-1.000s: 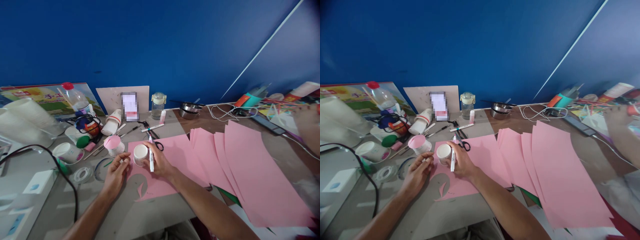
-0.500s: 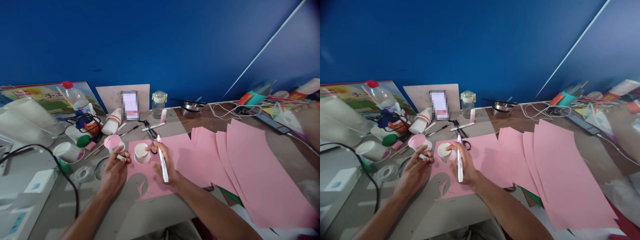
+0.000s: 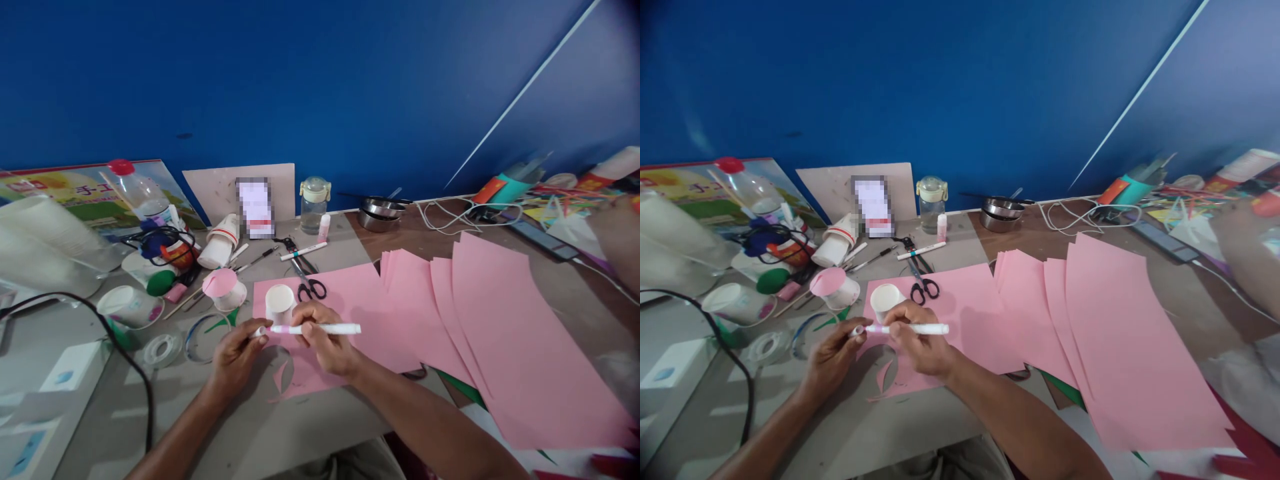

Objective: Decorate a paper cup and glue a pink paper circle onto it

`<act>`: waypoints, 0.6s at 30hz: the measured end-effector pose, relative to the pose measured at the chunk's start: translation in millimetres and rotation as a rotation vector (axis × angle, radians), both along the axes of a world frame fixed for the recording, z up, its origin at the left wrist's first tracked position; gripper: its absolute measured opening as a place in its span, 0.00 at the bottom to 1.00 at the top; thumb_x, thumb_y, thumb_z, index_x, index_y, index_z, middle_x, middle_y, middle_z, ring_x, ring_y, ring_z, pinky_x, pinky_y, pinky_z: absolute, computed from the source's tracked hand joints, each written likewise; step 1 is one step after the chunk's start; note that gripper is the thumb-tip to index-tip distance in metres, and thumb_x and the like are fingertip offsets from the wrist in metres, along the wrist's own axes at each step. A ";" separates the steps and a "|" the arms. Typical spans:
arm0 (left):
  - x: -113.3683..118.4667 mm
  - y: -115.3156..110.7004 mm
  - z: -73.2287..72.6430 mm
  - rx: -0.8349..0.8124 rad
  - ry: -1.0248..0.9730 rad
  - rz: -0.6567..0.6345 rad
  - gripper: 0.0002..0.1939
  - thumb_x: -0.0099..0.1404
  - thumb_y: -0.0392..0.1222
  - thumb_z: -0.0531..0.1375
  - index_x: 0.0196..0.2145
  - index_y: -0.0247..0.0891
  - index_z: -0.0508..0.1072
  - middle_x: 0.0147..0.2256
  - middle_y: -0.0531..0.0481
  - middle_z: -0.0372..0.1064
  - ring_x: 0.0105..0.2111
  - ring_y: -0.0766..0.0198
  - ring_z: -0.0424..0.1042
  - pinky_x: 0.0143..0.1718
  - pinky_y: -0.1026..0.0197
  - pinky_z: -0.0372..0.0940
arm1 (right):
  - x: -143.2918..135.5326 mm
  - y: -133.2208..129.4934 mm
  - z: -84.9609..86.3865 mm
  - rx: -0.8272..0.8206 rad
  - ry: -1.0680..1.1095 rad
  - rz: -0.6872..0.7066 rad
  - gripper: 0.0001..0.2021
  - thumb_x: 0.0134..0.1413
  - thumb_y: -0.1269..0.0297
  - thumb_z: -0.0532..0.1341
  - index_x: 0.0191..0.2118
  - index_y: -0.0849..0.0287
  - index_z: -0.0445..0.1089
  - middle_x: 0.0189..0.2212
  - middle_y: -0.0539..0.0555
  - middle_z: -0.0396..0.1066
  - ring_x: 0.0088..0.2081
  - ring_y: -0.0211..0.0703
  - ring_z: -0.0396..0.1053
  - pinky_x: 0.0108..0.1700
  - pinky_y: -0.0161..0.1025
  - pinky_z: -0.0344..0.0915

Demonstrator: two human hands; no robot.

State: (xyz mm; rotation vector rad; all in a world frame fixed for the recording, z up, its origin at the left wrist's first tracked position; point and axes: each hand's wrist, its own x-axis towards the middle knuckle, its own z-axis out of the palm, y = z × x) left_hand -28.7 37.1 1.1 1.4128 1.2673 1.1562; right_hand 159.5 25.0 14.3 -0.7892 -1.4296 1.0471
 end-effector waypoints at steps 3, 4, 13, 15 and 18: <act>-0.6 0.7 -2.4 0.051 0.037 -0.052 0.06 0.51 0.42 0.68 0.30 0.46 0.83 0.29 0.48 0.78 0.29 0.55 0.72 0.32 0.59 0.64 | 0.1 1.9 0.0 0.015 -0.048 0.000 0.15 0.63 0.54 0.52 0.30 0.56 0.67 0.21 0.48 0.61 0.22 0.37 0.59 0.25 0.37 0.59; -1.3 0.8 -4.0 0.072 0.053 -0.069 0.06 0.52 0.41 0.67 0.30 0.46 0.83 0.29 0.48 0.78 0.29 0.56 0.72 0.32 0.59 0.64 | 0.3 2.2 0.9 0.024 -0.058 -0.006 0.15 0.63 0.55 0.52 0.29 0.56 0.67 0.22 0.49 0.61 0.23 0.38 0.60 0.27 0.37 0.60; -3.5 -2.2 -10.5 0.390 0.283 -0.258 0.09 0.63 0.35 0.59 0.37 0.41 0.79 0.30 0.48 0.78 0.28 0.61 0.74 0.29 0.63 0.66 | -3.8 1.9 8.8 0.091 -0.182 0.022 0.10 0.59 0.65 0.52 0.27 0.57 0.64 0.25 0.51 0.66 0.28 0.39 0.64 0.32 0.37 0.62; -3.6 -4.2 -8.4 0.533 0.373 -0.292 0.10 0.65 0.33 0.55 0.39 0.40 0.76 0.30 0.49 0.77 0.28 0.63 0.74 0.30 0.64 0.67 | -6.7 0.2 7.5 0.029 -0.142 0.044 0.10 0.59 0.66 0.51 0.28 0.57 0.64 0.22 0.49 0.64 0.26 0.37 0.61 0.29 0.35 0.60; -4.2 -8.8 -3.1 0.735 0.496 -0.281 0.09 0.68 0.33 0.53 0.41 0.38 0.71 0.27 0.50 0.74 0.26 0.64 0.72 0.28 0.64 0.66 | -10.1 -3.9 5.7 -0.054 -0.079 0.092 0.09 0.59 0.67 0.50 0.29 0.57 0.63 0.19 0.46 0.58 0.21 0.35 0.55 0.25 0.33 0.55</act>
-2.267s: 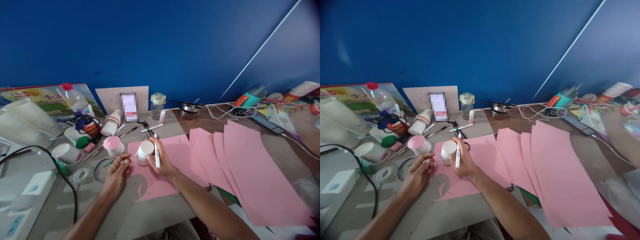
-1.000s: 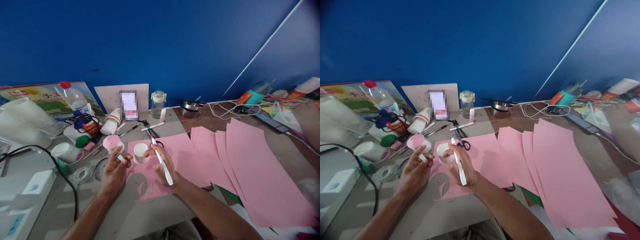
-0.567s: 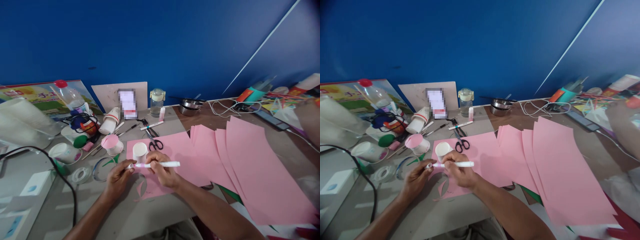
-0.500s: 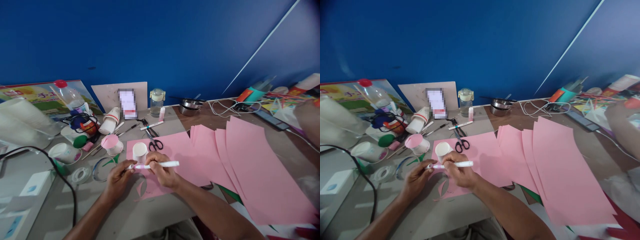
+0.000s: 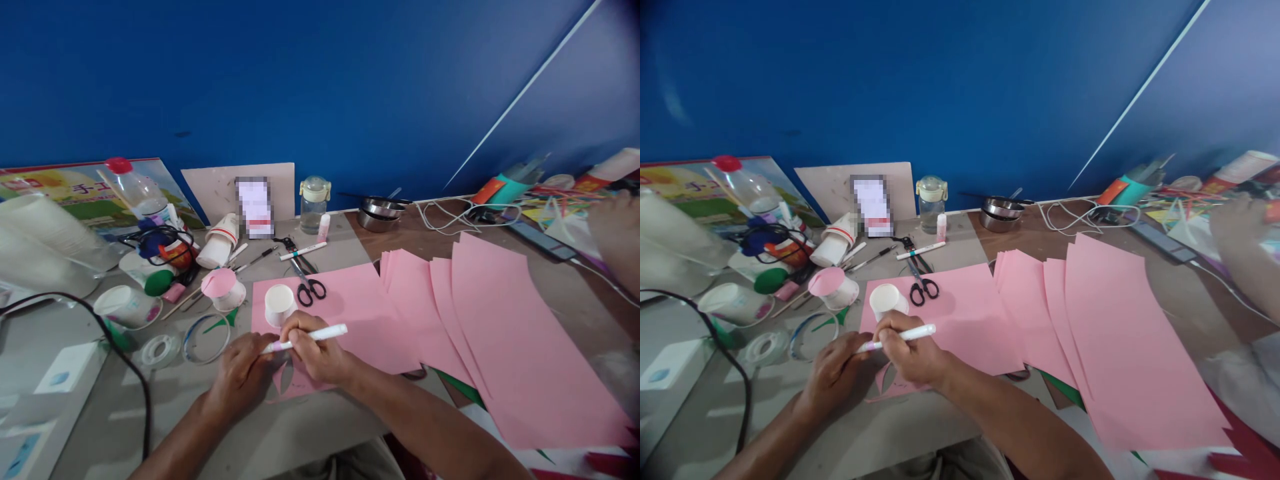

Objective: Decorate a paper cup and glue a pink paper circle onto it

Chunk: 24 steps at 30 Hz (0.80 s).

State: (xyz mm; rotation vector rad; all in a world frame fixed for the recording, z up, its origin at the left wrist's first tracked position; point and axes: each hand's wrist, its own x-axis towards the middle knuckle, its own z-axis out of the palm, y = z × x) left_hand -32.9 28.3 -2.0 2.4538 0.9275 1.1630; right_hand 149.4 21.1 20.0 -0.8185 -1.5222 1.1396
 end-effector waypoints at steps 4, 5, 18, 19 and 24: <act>-0.2 -6.9 4.8 0.175 0.083 -0.016 0.08 0.70 0.35 0.50 0.40 0.37 0.68 0.23 0.50 0.68 0.22 0.63 0.67 0.25 0.62 0.63 | -0.6 -3.8 -0.9 0.030 0.010 0.066 0.09 0.58 0.67 0.51 0.28 0.57 0.63 0.22 0.48 0.62 0.23 0.35 0.58 0.26 0.34 0.57; 0.0 -8.4 5.0 0.196 0.093 -0.023 0.08 0.70 0.36 0.49 0.41 0.37 0.68 0.23 0.50 0.68 0.22 0.63 0.67 0.25 0.61 0.63 | -0.3 -4.0 -1.1 0.033 0.022 0.082 0.09 0.58 0.67 0.51 0.28 0.57 0.63 0.23 0.48 0.63 0.24 0.36 0.59 0.27 0.34 0.58; 10.3 -11.6 8.8 -0.067 0.023 -0.042 0.11 0.70 0.36 0.48 0.32 0.39 0.68 0.21 0.52 0.67 0.19 0.66 0.66 0.22 0.65 0.61 | -3.0 -0.6 0.9 0.026 -0.011 0.095 0.10 0.58 0.66 0.50 0.26 0.57 0.61 0.23 0.48 0.63 0.25 0.35 0.60 0.29 0.33 0.60; 10.0 -10.0 6.3 -0.102 0.030 -0.032 0.12 0.70 0.37 0.48 0.32 0.39 0.69 0.21 0.52 0.68 0.20 0.66 0.67 0.22 0.65 0.62 | -3.1 0.4 0.4 0.007 -0.010 0.088 0.10 0.58 0.66 0.51 0.26 0.57 0.62 0.23 0.48 0.63 0.25 0.35 0.60 0.28 0.33 0.60; 5.2 0.1 -7.5 -0.194 -0.056 -0.003 0.24 0.71 0.57 0.45 0.50 0.37 0.67 0.23 0.53 0.66 0.20 0.65 0.65 0.22 0.64 0.61 | 10.0 15.5 -1.5 -0.154 0.176 -0.079 0.14 0.63 0.57 0.51 0.29 0.57 0.64 0.16 0.43 0.55 0.17 0.33 0.52 0.19 0.32 0.51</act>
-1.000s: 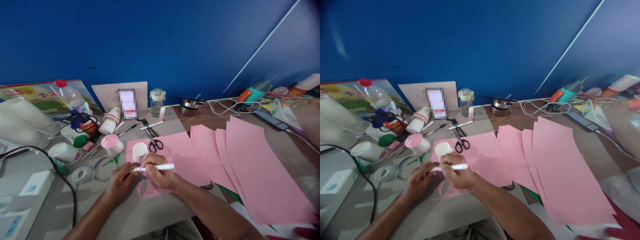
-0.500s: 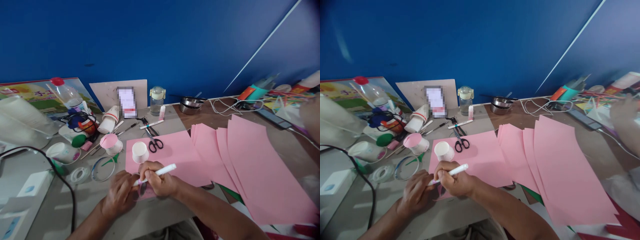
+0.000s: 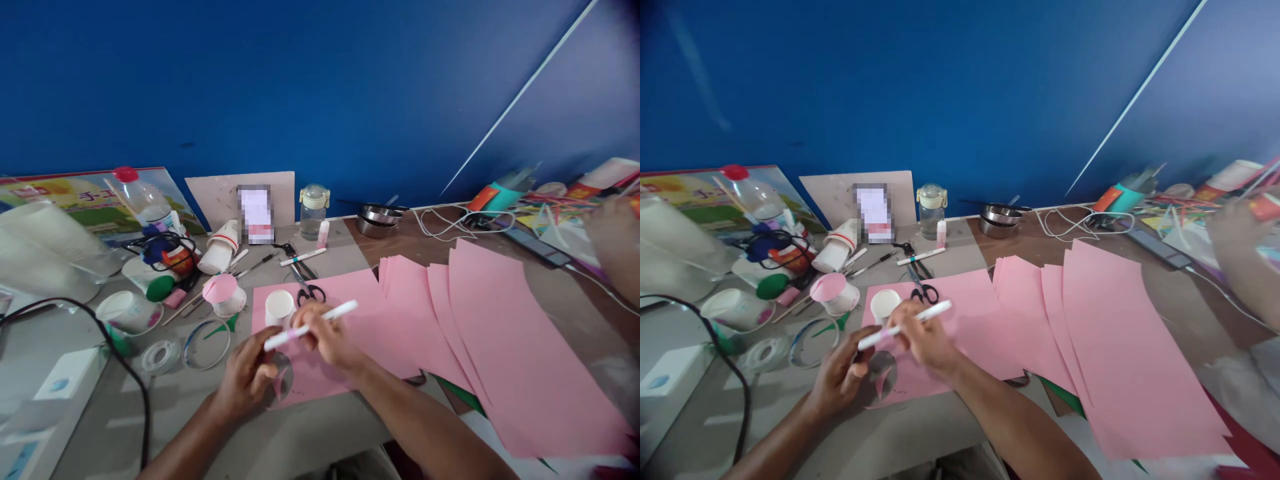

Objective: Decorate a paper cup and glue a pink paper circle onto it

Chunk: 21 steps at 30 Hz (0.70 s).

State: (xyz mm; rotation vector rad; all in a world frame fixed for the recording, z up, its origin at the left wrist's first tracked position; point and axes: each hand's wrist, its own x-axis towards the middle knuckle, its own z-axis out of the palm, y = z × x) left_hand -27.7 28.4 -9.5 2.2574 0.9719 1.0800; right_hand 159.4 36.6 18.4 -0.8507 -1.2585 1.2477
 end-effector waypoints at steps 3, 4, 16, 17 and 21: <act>-3.6 5.5 -4.4 -0.041 -0.109 0.125 0.21 0.72 0.52 0.46 0.51 0.37 0.65 0.23 0.56 0.61 0.21 0.66 0.62 0.24 0.63 0.61 | 20.2 18.4 -1.9 0.155 -0.009 -0.408 0.11 0.63 0.56 0.51 0.39 0.56 0.65 0.22 0.47 0.63 0.24 0.38 0.62 0.28 0.35 0.63; -4.4 7.2 -5.1 -0.064 -0.085 0.176 0.17 0.71 0.49 0.48 0.49 0.37 0.66 0.25 0.55 0.62 0.22 0.66 0.64 0.26 0.63 0.62 | 27.7 25.3 -4.3 0.199 -0.137 -0.502 0.10 0.61 0.57 0.54 0.43 0.56 0.66 0.27 0.49 0.66 0.27 0.39 0.64 0.31 0.37 0.65; -3.0 18.6 -17.9 -0.088 -0.008 0.363 0.16 0.64 0.45 0.58 0.49 0.39 0.67 0.38 0.46 0.67 0.38 0.57 0.69 0.41 0.52 0.67 | 60.5 65.8 -51.5 0.185 -1.183 -0.677 0.30 0.50 0.80 0.51 0.61 0.63 0.59 0.53 0.66 0.66 0.55 0.56 0.61 0.57 0.54 0.57; -2.5 18.6 -17.3 -0.100 -0.015 0.363 0.16 0.64 0.45 0.58 0.48 0.39 0.67 0.39 0.46 0.67 0.38 0.56 0.69 0.41 0.52 0.67 | 57.9 63.3 -47.2 0.212 -1.147 -0.677 0.28 0.52 0.80 0.50 0.60 0.63 0.61 0.53 0.65 0.66 0.54 0.54 0.62 0.56 0.52 0.58; -0.1 19.4 -16.3 -0.135 -0.029 0.336 0.17 0.63 0.44 0.59 0.49 0.39 0.67 0.43 0.43 0.68 0.43 0.54 0.70 0.46 0.50 0.67 | 40.3 50.3 -32.0 0.229 -1.119 -0.465 0.16 0.61 0.72 0.52 0.50 0.60 0.70 0.41 0.60 0.73 0.44 0.50 0.67 0.48 0.45 0.62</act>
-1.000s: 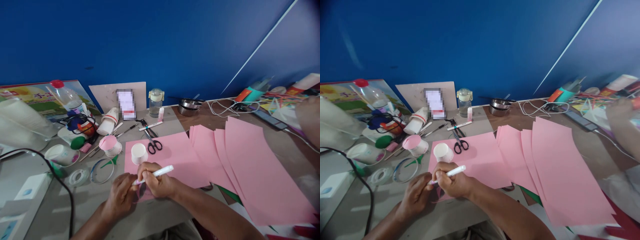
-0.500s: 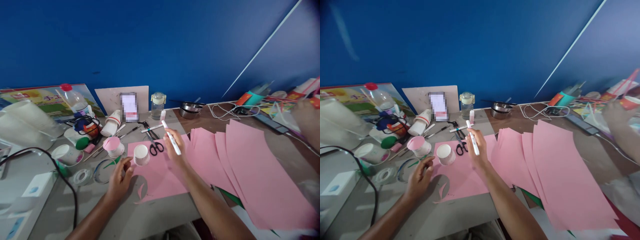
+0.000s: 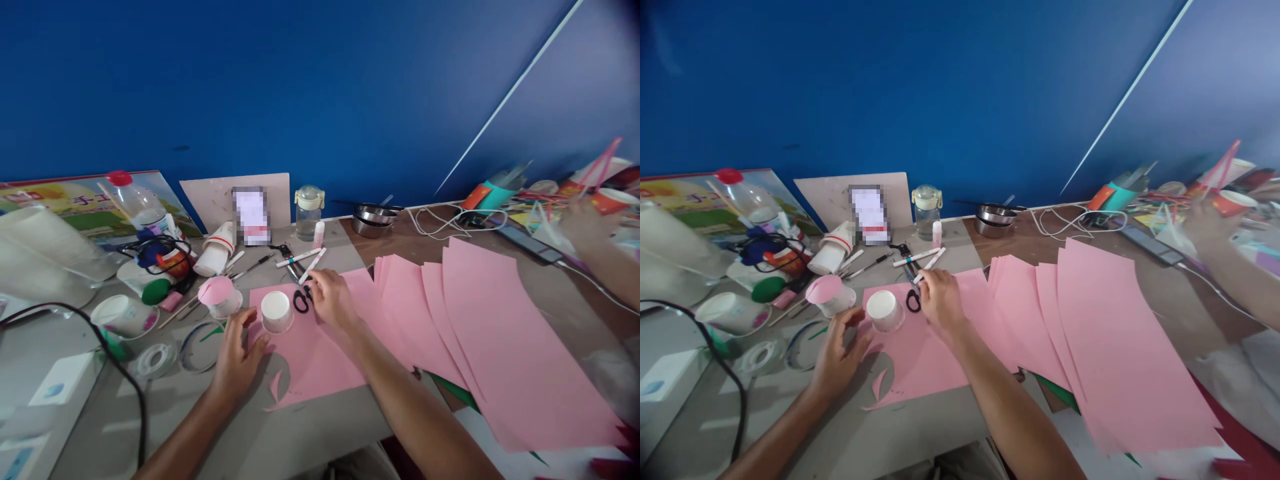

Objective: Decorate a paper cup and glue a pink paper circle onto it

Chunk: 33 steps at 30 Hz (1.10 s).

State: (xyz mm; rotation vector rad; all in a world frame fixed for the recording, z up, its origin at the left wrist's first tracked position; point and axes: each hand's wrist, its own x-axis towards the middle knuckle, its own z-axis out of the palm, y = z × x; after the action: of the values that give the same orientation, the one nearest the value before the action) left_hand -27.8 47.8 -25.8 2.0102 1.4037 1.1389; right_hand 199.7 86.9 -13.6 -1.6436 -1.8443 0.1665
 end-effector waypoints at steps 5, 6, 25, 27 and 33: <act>0.9 2.5 -6.0 -0.038 0.025 -0.039 0.26 0.61 0.44 0.61 0.56 0.38 0.63 0.53 0.38 0.67 0.52 0.48 0.67 0.54 0.43 0.62 | -20.2 -8.8 0.5 -0.147 -0.201 0.064 0.12 0.60 0.65 0.58 0.47 0.58 0.73 0.43 0.61 0.72 0.45 0.53 0.65 0.45 0.45 0.59; 1.1 2.6 -7.2 -0.054 0.028 -0.047 0.28 0.61 0.44 0.61 0.57 0.38 0.62 0.54 0.37 0.66 0.54 0.47 0.66 0.55 0.42 0.61 | -21.8 -9.1 0.0 -0.155 -0.201 0.088 0.12 0.60 0.65 0.58 0.47 0.57 0.73 0.43 0.60 0.71 0.45 0.52 0.66 0.45 0.44 0.59; 5.1 -0.7 -6.9 -0.170 -0.083 0.007 0.30 0.56 0.44 0.65 0.55 0.38 0.63 0.51 0.39 0.68 0.54 0.46 0.66 0.57 0.40 0.59 | -24.2 -16.6 6.0 -0.148 -0.174 0.125 0.10 0.60 0.62 0.58 0.43 0.57 0.74 0.39 0.58 0.74 0.44 0.52 0.66 0.47 0.46 0.55; 4.6 -1.0 -7.3 -0.163 -0.099 0.017 0.30 0.55 0.44 0.65 0.55 0.40 0.63 0.51 0.39 0.68 0.54 0.45 0.67 0.56 0.39 0.60 | -27.5 -17.3 7.0 -0.174 -0.234 0.115 0.10 0.60 0.60 0.59 0.42 0.57 0.73 0.39 0.58 0.74 0.45 0.53 0.65 0.46 0.47 0.54; 2.7 -2.7 -7.2 -0.207 -0.205 0.027 0.31 0.54 0.46 0.67 0.54 0.40 0.65 0.52 0.41 0.68 0.53 0.47 0.67 0.57 0.41 0.60 | -34.3 -19.0 8.4 -0.182 -0.249 0.096 0.08 0.60 0.62 0.58 0.42 0.56 0.71 0.39 0.57 0.75 0.45 0.52 0.65 0.48 0.48 0.50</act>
State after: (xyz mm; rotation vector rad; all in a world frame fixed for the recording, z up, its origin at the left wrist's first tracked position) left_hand -25.2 45.1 -33.0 1.6867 1.3851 1.1256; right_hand 165.4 67.8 -5.2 -1.7650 -2.1515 0.1819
